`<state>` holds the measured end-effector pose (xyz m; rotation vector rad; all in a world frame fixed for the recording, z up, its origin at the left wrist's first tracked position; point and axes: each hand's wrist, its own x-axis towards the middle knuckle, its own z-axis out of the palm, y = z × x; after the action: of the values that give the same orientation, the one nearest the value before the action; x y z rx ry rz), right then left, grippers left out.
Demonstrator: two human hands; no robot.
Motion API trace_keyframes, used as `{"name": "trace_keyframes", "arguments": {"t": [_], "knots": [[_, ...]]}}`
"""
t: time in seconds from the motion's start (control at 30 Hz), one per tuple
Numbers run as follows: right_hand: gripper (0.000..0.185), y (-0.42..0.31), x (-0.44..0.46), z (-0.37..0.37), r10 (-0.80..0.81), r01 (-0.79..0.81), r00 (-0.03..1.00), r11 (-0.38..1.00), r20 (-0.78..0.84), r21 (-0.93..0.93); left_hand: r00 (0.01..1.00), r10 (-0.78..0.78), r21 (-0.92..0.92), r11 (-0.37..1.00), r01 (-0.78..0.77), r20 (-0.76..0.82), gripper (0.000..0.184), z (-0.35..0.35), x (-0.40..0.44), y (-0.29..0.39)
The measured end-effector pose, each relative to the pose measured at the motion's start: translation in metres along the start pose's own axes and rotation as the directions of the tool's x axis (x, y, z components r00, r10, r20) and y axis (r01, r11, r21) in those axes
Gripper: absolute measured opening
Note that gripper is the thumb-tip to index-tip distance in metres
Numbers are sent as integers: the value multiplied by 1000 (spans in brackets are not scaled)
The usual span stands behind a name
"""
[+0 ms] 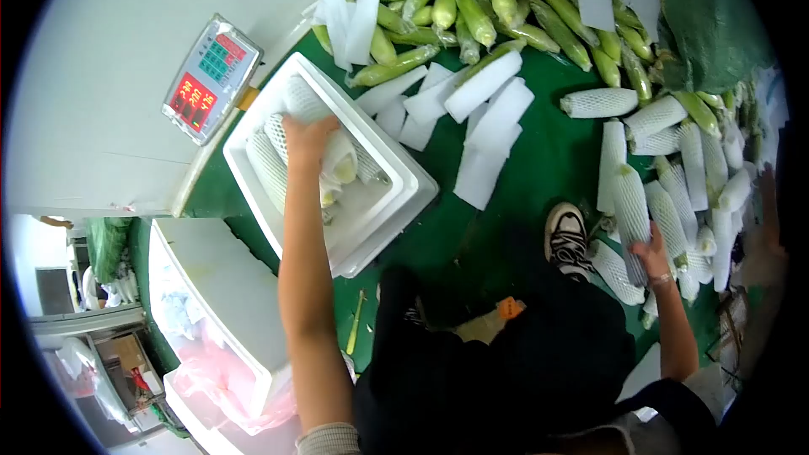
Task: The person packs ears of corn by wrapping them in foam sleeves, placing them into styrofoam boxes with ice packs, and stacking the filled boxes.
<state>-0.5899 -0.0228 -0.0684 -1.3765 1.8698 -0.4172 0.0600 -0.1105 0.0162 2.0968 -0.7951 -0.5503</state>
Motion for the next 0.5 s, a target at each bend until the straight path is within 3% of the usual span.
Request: {"name": "trace_keyframes", "arguments": {"t": [0.03,0.07,0.1,0.13,0.17,0.2,0.23,0.3,0.37,0.4,0.43,0.47,0.5], "knots": [[83,24,0,4,-25,24,1000,996,8,85,994,-83,-294,951,100,69,81,-18,-16,28],[80,40,-5,11,-78,80,997,993,-29,84,999,0,-385,923,15,40,76,-26,-31,44],[74,4,-15,9,-28,12,998,961,52,277,998,68,-473,879,-57,5,71,-29,-52,59],[69,-32,-26,8,23,-81,991,891,133,448,990,114,-513,856,-58,78,70,-29,-76,86],[69,-40,-30,13,23,-86,989,896,147,435,976,159,-559,828,-49,151,69,-22,-101,110],[69,-44,-33,14,105,-231,966,758,236,610,943,242,-645,763,-39,230,69,-4,-118,123],[69,-53,-36,16,160,-364,929,567,335,739,889,217,-540,841,41,404,75,13,-132,131],[70,-106,-36,35,-17,-310,936,431,351,847,782,243,-329,943,-52,573,91,63,-164,152],[74,-144,-28,64,-137,-273,938,274,318,922,723,407,-436,885,-161,558,100,152,-189,107],[75,-149,-20,75,-203,-268,929,208,309,941,648,349,-393,916,-82,677,102,179,-196,92],[78,-129,-2,87,-278,-287,903,180,329,941,632,404,-318,914,-251,661,100,211,-209,68],[78,-102,21,101,-236,-244,929,186,284,952,522,313,-280,949,-143,793,98,217,-219,63],[78,-82,41,115,-193,-206,951,196,243,959,526,434,-258,890,-375,732,81,225,-223,51]]}}
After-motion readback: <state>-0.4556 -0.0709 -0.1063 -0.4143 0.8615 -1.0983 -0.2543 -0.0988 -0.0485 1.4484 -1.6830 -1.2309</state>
